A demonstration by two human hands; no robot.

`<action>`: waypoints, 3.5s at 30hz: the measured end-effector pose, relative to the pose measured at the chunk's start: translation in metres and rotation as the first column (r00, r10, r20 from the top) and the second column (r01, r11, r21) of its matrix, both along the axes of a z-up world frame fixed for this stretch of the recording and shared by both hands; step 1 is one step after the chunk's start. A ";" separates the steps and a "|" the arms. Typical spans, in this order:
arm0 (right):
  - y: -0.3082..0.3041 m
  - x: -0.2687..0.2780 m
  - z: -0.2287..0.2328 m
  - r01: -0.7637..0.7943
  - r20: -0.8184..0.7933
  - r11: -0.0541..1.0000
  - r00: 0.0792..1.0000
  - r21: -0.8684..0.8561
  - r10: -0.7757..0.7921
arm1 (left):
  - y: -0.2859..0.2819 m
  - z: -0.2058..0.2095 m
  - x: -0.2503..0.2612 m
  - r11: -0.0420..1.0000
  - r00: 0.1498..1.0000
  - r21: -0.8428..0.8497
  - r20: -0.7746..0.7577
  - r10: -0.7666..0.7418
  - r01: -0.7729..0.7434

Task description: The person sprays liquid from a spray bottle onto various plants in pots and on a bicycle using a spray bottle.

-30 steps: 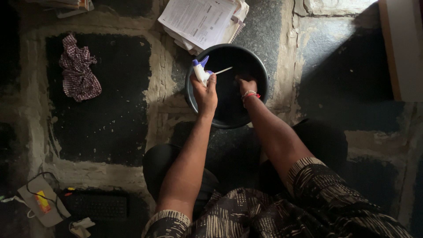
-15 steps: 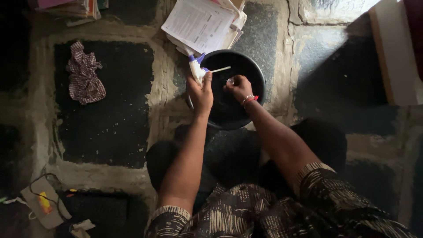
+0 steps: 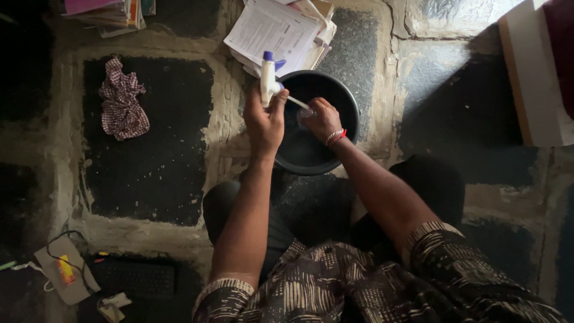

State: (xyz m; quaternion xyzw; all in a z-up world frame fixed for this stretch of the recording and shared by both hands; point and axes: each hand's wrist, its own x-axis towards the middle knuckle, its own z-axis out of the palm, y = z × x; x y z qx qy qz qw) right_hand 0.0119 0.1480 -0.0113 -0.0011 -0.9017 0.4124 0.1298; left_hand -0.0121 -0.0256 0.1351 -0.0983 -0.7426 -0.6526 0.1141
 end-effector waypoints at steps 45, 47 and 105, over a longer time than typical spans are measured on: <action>0.002 0.003 0.573 -0.105 -0.003 0.993 0.995 -0.052 0.104 | 0.011 0.573 0.022 0.937 0.962 -0.337 -0.214 -0.168 0.089; 0.001 0.003 0.590 -0.119 -0.034 0.992 0.993 -0.048 0.117 | 0.011 0.570 0.021 0.922 0.965 -0.365 -0.168 -0.200 0.127; 0.674 0.567 0.873 0.616 -0.345 0.771 0.768 0.164 -0.540 | 0.769 0.580 0.424 0.040 -0.002 0.236 0.175 -0.985 0.971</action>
